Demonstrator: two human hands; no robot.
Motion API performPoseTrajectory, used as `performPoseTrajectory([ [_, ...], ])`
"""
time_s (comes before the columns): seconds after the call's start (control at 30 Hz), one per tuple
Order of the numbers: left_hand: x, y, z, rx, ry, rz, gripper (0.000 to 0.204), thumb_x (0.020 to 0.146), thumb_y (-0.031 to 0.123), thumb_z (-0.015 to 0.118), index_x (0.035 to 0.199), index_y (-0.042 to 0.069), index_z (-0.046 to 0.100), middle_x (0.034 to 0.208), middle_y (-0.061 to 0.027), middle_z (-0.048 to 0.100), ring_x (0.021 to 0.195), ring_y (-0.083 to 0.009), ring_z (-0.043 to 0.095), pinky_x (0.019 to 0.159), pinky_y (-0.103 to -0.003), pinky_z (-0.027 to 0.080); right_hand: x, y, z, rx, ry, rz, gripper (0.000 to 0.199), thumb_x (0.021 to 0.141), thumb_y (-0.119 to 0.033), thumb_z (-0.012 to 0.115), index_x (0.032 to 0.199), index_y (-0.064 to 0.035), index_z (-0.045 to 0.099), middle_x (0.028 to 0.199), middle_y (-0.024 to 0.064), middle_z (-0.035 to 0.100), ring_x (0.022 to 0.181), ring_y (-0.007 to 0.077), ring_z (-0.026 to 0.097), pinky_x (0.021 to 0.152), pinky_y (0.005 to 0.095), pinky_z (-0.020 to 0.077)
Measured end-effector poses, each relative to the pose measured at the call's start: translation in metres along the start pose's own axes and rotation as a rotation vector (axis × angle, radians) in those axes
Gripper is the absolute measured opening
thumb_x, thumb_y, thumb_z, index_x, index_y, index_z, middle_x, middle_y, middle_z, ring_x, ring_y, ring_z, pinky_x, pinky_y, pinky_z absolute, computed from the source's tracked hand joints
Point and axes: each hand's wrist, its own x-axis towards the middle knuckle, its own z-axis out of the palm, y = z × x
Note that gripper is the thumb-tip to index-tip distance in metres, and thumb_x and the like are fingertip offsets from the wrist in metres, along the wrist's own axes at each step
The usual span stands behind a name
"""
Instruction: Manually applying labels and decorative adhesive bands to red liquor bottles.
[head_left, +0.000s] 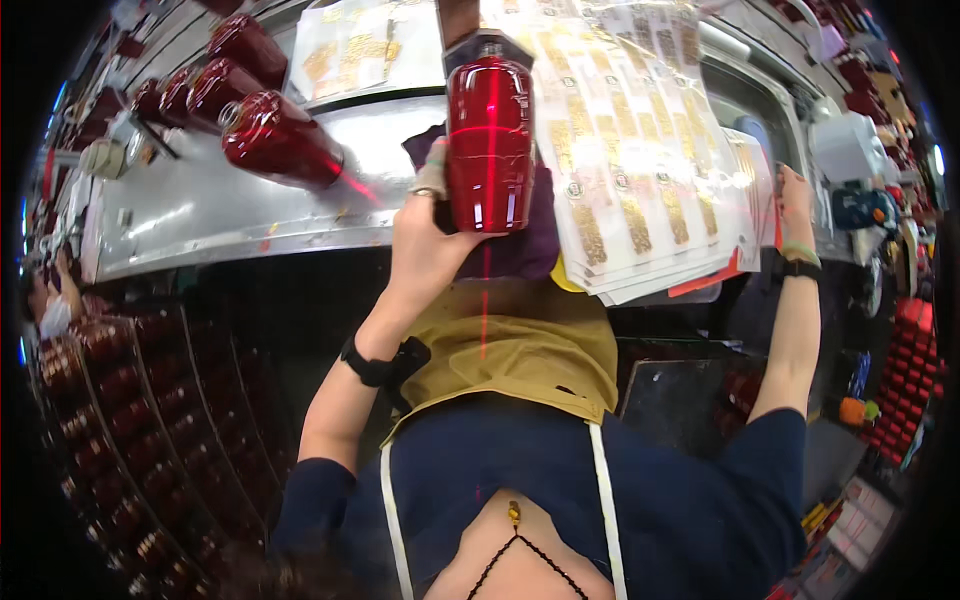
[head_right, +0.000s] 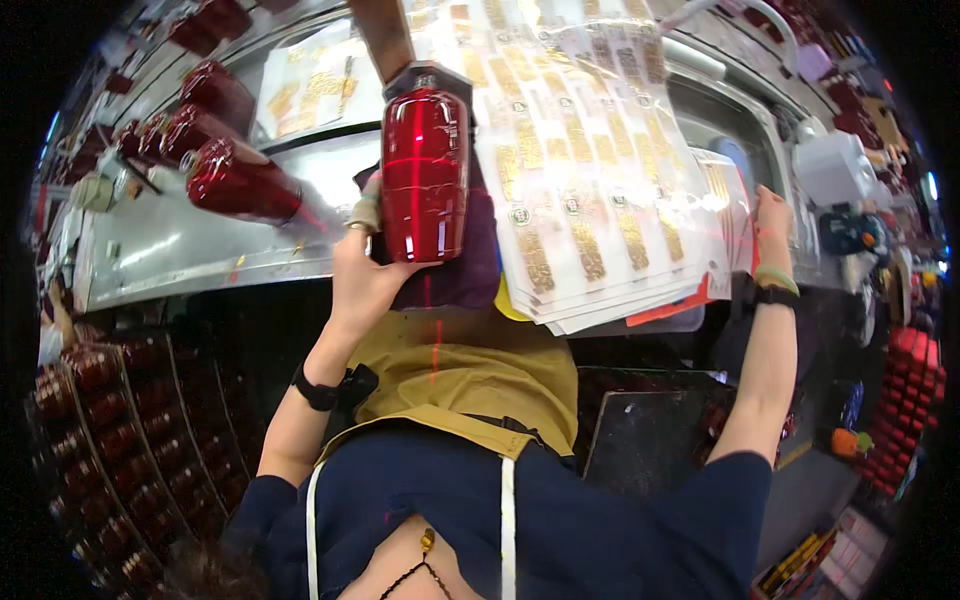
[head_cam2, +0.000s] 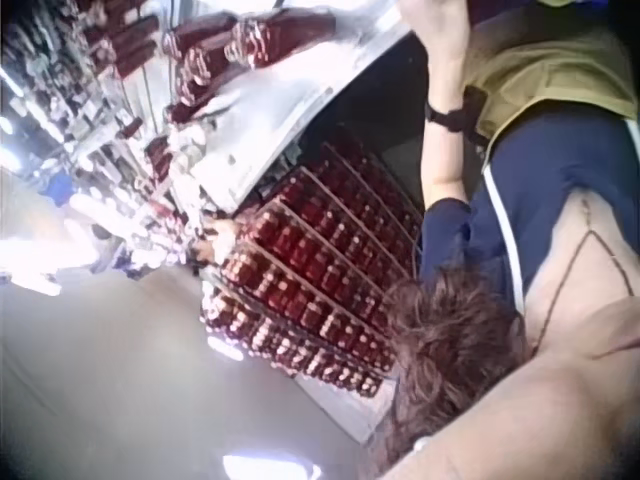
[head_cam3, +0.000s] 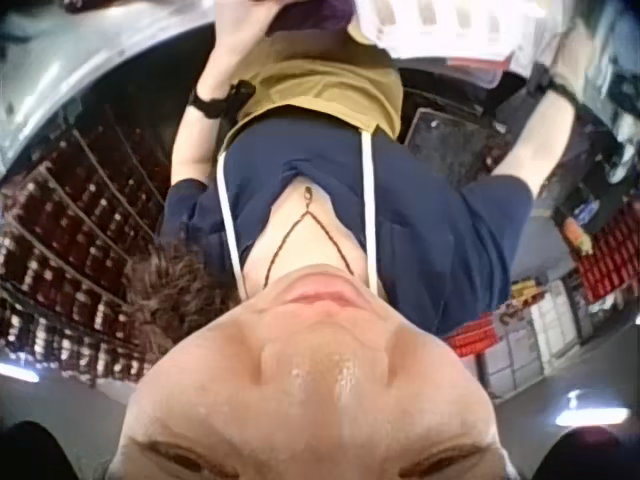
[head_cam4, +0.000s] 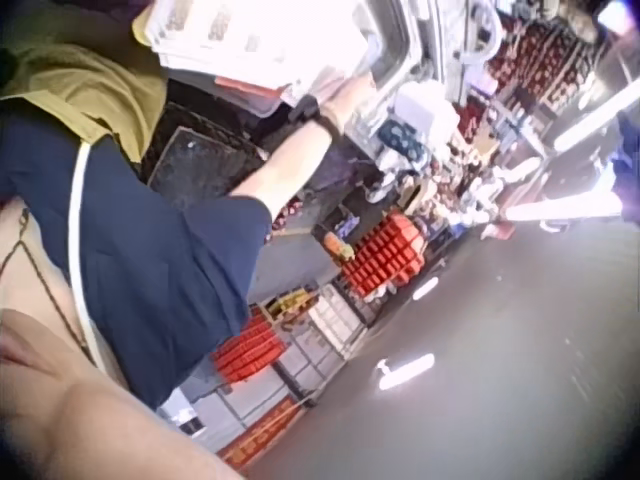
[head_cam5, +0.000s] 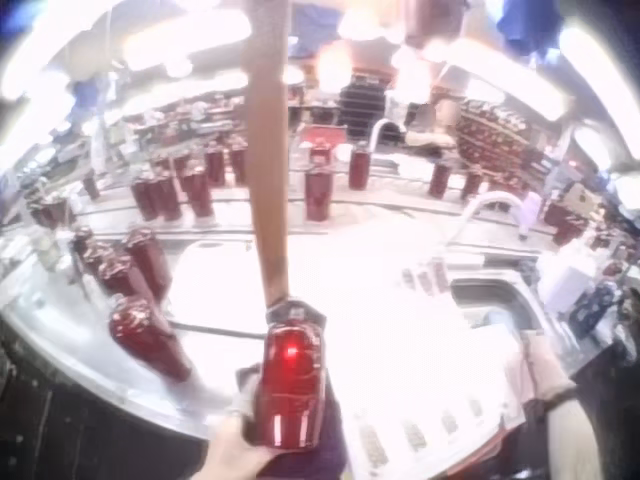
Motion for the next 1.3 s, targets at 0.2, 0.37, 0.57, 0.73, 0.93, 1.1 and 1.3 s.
performPoseTrajectory([
  [0.2, -0.004, -0.003, 0.000, 0.169, 0.118, 0.198, 0.100, 0.069, 0.023, 0.093, 0.151, -0.006, 0.045, 0.139, -0.0217, 0.063, 0.129, -0.0398, 0.057, 0.116, -0.045, 0.040, -0.152, -0.082, -0.032, 0.411, -0.318, -0.212, 0.021, 0.097, -0.029, 0.076, 0.097, -0.0081, 0.074, 0.073, -0.0075, 0.054, 0.058, 0.0011, 0.041, 0.051, 0.0197, 0.0286],
  [0.37, -0.007, -0.003, 0.004, 0.147, 0.051, 0.180, 0.098, 0.071, 0.009, 0.091, 0.153, -0.008, 0.042, 0.147, -0.0232, 0.058, 0.134, -0.0285, 0.059, 0.111, -0.036, 0.047, -0.303, -0.129, -0.005, 0.336, -0.465, -0.537, 0.013, 0.099, -0.010, 0.070, 0.103, 0.0025, 0.074, 0.089, -0.0022, 0.067, 0.081, 0.0038, 0.054, 0.070, 0.0210, 0.0415],
  [0.57, -0.008, 0.001, 0.003, 0.103, 0.019, 0.122, 0.096, 0.076, 0.007, 0.085, 0.158, -0.003, 0.036, 0.145, -0.0215, 0.060, 0.130, -0.0260, 0.062, 0.110, -0.037, 0.047, -0.406, -0.177, 0.033, 0.304, -0.637, -0.655, 0.008, 0.094, -0.008, 0.073, 0.097, -0.0002, 0.075, 0.079, -0.0003, 0.064, 0.067, 0.0053, 0.049, 0.061, 0.0235, 0.0373],
  [0.73, -0.020, 0.002, -0.007, -0.003, -0.099, 0.081, 0.089, 0.082, -0.002, 0.069, 0.162, -0.002, 0.029, 0.157, -0.0197, 0.049, 0.143, -0.0248, 0.051, 0.118, -0.039, 0.039, -0.444, -0.200, 0.054, 0.455, -0.854, -0.621, 0.011, 0.093, -0.012, 0.077, 0.093, -0.0011, 0.074, 0.077, -0.0010, 0.061, 0.068, 0.0060, 0.048, 0.061, 0.0233, 0.0365],
  [0.93, -0.032, -0.002, 0.000, -0.527, -0.038, -0.079, 0.069, 0.099, 0.004, 0.058, 0.162, -0.003, 0.029, 0.165, -0.0185, 0.037, 0.150, -0.0237, 0.039, 0.121, -0.036, 0.031, -0.450, -0.192, 0.081, 0.489, -0.802, -0.543, 0.014, 0.092, -0.015, 0.079, 0.090, -0.0025, 0.074, 0.076, -0.0028, 0.057, 0.067, 0.0052, 0.044, 0.060, 0.0237, 0.0352],
  [1.1, -0.032, 0.000, 0.012, -0.467, 0.025, -0.073, 0.064, 0.102, 0.010, 0.061, 0.159, -0.003, 0.035, 0.163, -0.0182, 0.039, 0.145, -0.0237, 0.043, 0.120, -0.037, 0.032, -0.451, -0.185, 0.084, 0.511, -0.774, -0.502, 0.016, 0.092, -0.017, 0.080, 0.088, -0.0025, 0.073, 0.077, -0.0035, 0.057, 0.067, 0.0051, 0.043, 0.059, 0.0238, 0.0346],
  [1.3, -0.030, -0.002, 0.010, -0.463, 0.021, -0.055, 0.063, 0.102, 0.010, 0.060, 0.159, -0.004, 0.035, 0.162, -0.0178, 0.041, 0.146, -0.0239, 0.042, 0.121, -0.037, 0.031, -0.453, -0.186, 0.085, 0.470, -0.738, -0.519, 0.017, 0.095, -0.014, 0.077, 0.089, -0.0015, 0.069, 0.077, -0.0057, 0.055, 0.069, 0.0030, 0.044, 0.061, 0.0213, 0.0350],
])
